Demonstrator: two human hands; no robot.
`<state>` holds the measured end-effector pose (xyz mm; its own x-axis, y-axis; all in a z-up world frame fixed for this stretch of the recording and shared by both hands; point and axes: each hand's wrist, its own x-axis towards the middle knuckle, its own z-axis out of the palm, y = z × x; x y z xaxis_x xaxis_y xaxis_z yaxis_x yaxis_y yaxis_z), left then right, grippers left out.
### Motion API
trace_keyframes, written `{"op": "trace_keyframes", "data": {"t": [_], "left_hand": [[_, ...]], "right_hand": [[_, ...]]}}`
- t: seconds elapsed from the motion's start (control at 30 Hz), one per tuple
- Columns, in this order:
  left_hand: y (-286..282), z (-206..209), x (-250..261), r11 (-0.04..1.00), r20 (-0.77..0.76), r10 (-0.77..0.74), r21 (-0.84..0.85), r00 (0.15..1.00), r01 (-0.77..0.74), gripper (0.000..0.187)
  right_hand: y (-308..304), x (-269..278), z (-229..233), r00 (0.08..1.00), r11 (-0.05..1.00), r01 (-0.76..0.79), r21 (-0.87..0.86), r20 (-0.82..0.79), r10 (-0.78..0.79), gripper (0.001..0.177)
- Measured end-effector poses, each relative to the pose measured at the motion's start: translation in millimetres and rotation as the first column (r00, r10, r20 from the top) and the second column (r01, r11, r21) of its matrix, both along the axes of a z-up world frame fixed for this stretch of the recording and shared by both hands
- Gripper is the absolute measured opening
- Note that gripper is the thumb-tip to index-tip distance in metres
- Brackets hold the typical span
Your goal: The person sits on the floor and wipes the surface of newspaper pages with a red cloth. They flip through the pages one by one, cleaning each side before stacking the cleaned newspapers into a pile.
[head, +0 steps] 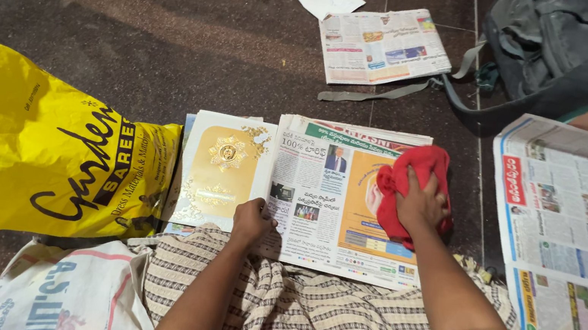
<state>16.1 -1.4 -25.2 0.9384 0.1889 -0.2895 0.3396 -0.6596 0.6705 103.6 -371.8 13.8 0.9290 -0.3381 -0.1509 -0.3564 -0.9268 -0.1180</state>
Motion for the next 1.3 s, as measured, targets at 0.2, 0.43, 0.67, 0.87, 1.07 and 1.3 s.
{"op": "trace_keyframes", "data": {"t": [0.2, 0.43, 0.67, 0.87, 1.07, 1.3], "left_hand": [[4, -7, -2, 0.996, 0.137, -0.04, -0.068, 0.99, 0.049, 0.034], [7, -5, -10, 0.83, 0.148, 0.02, -0.553, 0.989, 0.066, 0.016], [28, 18, -7, 0.496, 0.138, 0.323, -0.867, 0.936, -0.043, 0.022], [36, -9, 1, 0.757, 0.545, 0.222, -0.619, 0.808, 0.21, 0.02], [36, -8, 2, 0.631, -0.132, 0.433, -0.662, 0.892, -0.404, 0.058], [17, -8, -11, 0.799, -0.168, 0.124, -0.568, 0.978, -0.199, 0.07]], "right_hand": [[-33, -75, -14, 0.996, 0.998, 0.033, 0.05, 0.08, -0.037, 0.077], [-48, -113, -29, 0.955, 0.987, 0.096, 0.126, 0.268, -0.127, 0.072], [-83, -106, -70, 0.815, 0.949, 0.177, 0.262, 0.501, -0.29, 0.07], [-85, -107, -75, 0.854, 0.963, 0.1, 0.251, 0.475, -0.212, 0.076], [-75, -114, -57, 0.824, 0.94, 0.063, 0.335, 0.514, -0.239, 0.07], [-58, -122, -32, 0.789, 0.971, 0.056, 0.233, 0.586, -0.186, 0.066]]}}
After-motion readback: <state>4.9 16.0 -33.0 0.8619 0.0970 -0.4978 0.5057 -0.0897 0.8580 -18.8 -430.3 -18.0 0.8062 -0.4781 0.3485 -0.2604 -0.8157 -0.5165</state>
